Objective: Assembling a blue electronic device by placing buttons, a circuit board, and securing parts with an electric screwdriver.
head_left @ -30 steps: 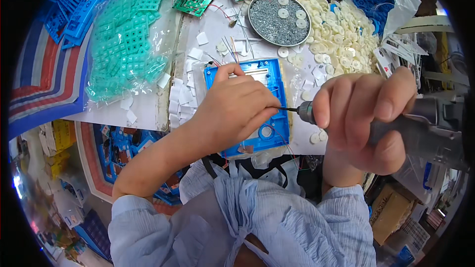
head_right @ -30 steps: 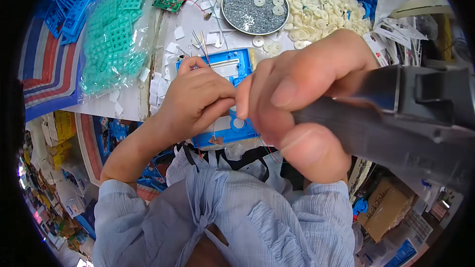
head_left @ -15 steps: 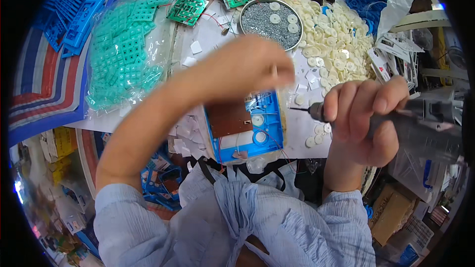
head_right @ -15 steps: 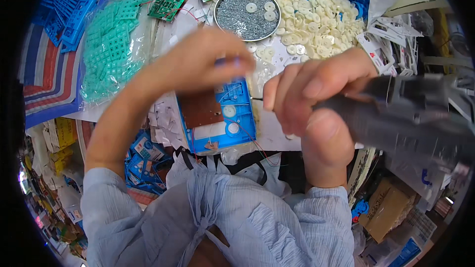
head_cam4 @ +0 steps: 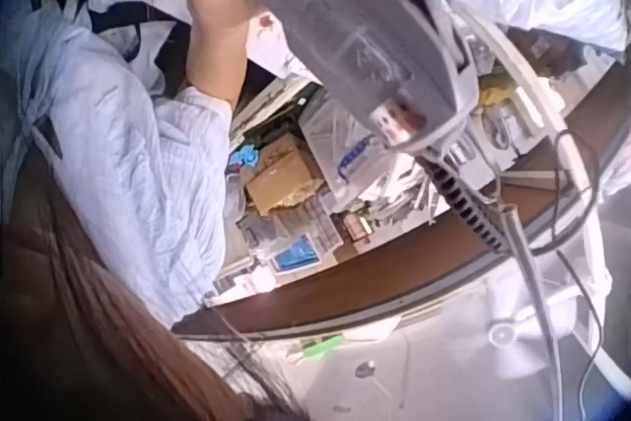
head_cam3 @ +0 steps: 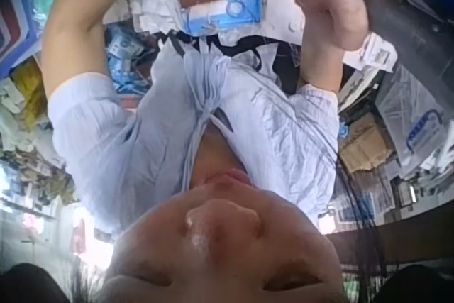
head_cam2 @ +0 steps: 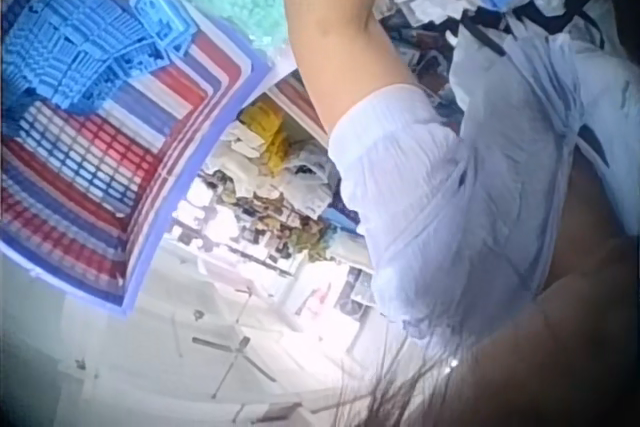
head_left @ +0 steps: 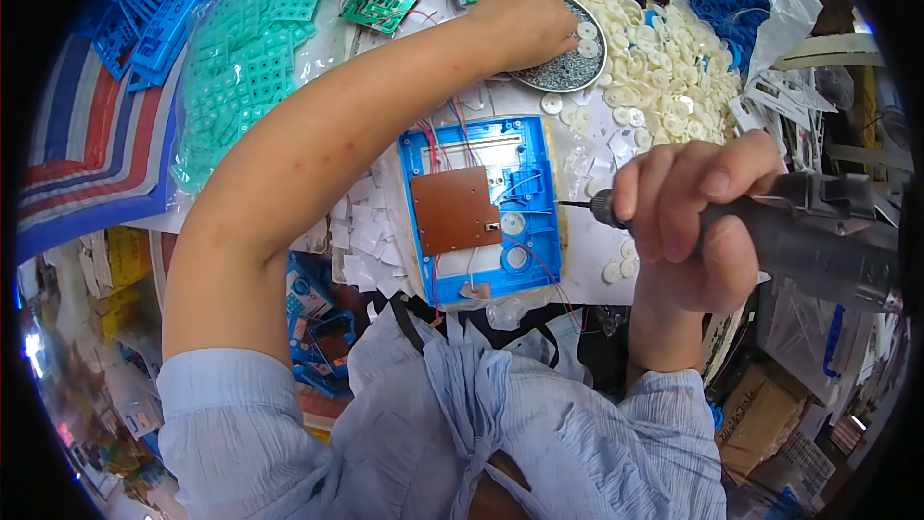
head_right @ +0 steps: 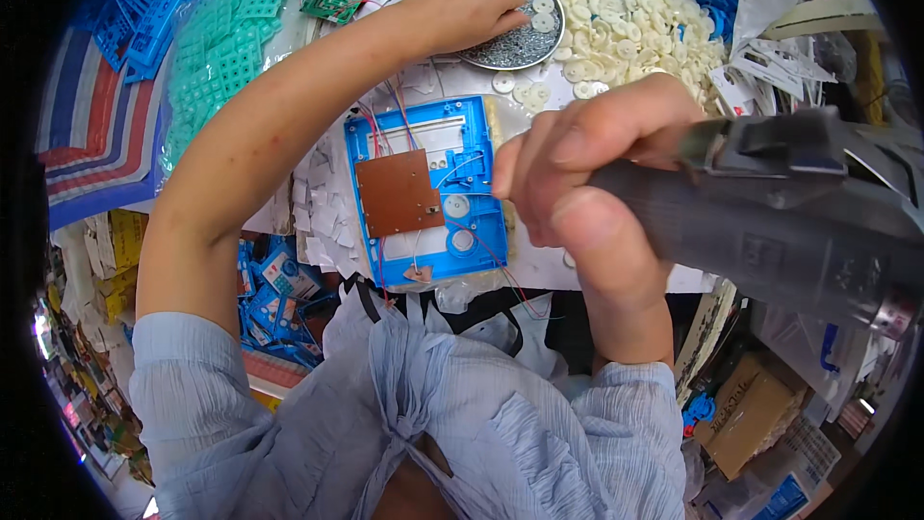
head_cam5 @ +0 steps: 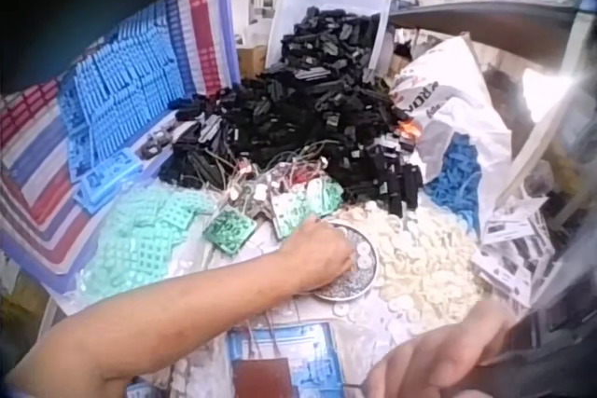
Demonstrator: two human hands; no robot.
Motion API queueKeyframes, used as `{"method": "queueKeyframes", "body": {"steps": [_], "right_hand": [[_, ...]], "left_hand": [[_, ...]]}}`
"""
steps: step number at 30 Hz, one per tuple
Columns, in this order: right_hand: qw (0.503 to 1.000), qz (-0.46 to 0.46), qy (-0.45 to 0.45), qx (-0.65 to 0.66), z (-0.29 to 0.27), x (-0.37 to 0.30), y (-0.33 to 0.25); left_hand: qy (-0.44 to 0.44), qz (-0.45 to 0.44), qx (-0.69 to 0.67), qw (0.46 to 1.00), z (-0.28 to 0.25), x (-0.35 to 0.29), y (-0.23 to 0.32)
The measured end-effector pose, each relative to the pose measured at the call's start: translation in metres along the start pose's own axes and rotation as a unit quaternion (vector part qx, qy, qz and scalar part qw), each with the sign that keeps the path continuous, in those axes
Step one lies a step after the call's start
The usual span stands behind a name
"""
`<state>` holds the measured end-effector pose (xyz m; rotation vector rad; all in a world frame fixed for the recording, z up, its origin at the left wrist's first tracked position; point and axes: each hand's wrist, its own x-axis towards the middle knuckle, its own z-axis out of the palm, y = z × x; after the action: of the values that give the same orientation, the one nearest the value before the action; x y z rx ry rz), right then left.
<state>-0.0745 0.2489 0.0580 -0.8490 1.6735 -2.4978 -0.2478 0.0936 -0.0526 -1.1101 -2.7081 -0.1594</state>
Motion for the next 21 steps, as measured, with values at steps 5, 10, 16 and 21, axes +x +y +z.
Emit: {"method": "queueKeyframes", "body": {"steps": [5, 10, 16, 21], "right_hand": [[0.998, 0.028, 0.004, 0.056, 0.022, 0.0, 0.016], [0.999, 0.042, 0.012, 0.014, 0.031, -0.002, 0.026], [0.998, 0.053, -0.015, 0.007, 0.04, 0.001, 0.037], [0.998, 0.064, -0.025, -0.003, 0.046, 0.001, 0.041]], "left_hand": [[0.044, -0.044, -0.097, 0.993, -0.029, -0.022, -0.008], [0.111, -0.016, -0.204, 0.972, -0.092, -0.125, 0.017], [0.059, -0.062, -0.257, 0.963, -0.085, -0.224, 0.074], [0.042, -0.083, -0.221, 0.971, -0.077, -0.231, 0.08]]}}
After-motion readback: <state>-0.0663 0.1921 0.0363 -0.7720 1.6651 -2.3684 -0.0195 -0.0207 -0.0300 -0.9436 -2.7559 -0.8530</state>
